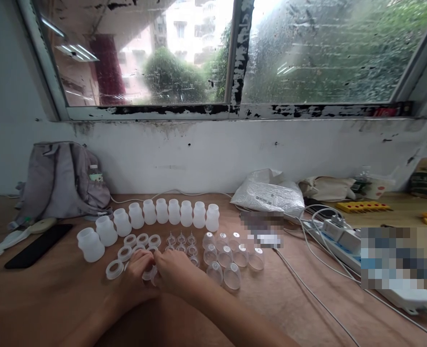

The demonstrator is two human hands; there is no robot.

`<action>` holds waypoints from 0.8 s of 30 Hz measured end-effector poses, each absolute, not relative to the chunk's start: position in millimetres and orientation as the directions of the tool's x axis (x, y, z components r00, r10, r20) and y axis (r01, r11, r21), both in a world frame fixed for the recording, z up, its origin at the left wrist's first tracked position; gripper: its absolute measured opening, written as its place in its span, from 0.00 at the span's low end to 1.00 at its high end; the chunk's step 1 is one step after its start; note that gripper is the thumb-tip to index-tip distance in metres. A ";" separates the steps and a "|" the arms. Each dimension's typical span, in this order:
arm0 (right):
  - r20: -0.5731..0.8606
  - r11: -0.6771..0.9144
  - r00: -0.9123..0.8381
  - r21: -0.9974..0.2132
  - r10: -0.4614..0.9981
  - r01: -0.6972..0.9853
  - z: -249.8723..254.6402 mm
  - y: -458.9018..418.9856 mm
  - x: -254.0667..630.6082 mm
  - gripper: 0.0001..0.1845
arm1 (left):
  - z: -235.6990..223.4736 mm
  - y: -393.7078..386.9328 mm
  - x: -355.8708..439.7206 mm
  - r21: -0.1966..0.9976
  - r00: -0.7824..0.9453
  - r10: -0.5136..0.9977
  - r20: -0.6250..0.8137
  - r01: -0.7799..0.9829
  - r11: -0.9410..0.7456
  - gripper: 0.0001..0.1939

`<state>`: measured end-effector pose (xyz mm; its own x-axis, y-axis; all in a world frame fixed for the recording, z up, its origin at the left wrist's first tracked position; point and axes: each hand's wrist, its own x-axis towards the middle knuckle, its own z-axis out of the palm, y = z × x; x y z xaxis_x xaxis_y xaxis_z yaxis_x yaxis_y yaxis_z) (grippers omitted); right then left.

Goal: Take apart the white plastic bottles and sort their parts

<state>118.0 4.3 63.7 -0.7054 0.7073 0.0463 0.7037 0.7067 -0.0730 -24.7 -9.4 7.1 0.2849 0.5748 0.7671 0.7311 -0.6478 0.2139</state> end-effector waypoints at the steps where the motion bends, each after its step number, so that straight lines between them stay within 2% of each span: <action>1: 0.045 0.719 -0.718 -0.077 0.694 0.690 63.5 5.2 118.8 0.10 | 8.8 -10.4 -24.3 0.227 0.278 0.582 0.764 0.729 -0.645 0.07; 7: 0.063 0.772 -0.769 -0.075 0.636 0.632 62.3 10.2 124.3 0.08 | 9.2 -11.9 -24.9 0.361 0.233 0.684 0.692 0.709 -0.606 0.07; 14: 0.094 0.799 -0.793 -0.102 0.601 0.593 67.6 13.7 127.6 0.10 | 6.1 -9.8 -26.3 0.498 0.206 0.768 0.606 0.654 -0.569 0.09; 18: 0.138 0.819 -0.809 -0.160 0.572 0.552 71.8 17.0 130.6 0.08 | 11.9 -10.0 -25.1 0.539 0.189 0.791 0.582 0.639 -0.549 0.07; 24: 0.116 0.836 -0.841 -0.241 0.528 0.492 77.0 20.6 136.6 0.12 | 14.8 -10.8 -26.2 0.555 0.213 0.800 0.561 0.620 -0.555 0.09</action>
<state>136.6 20.6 77.0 -0.8411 0.5283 0.1161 0.4922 0.8364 -0.2411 -26.2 -10.8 14.8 0.2130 0.7997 0.5613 0.6196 -0.5548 0.5553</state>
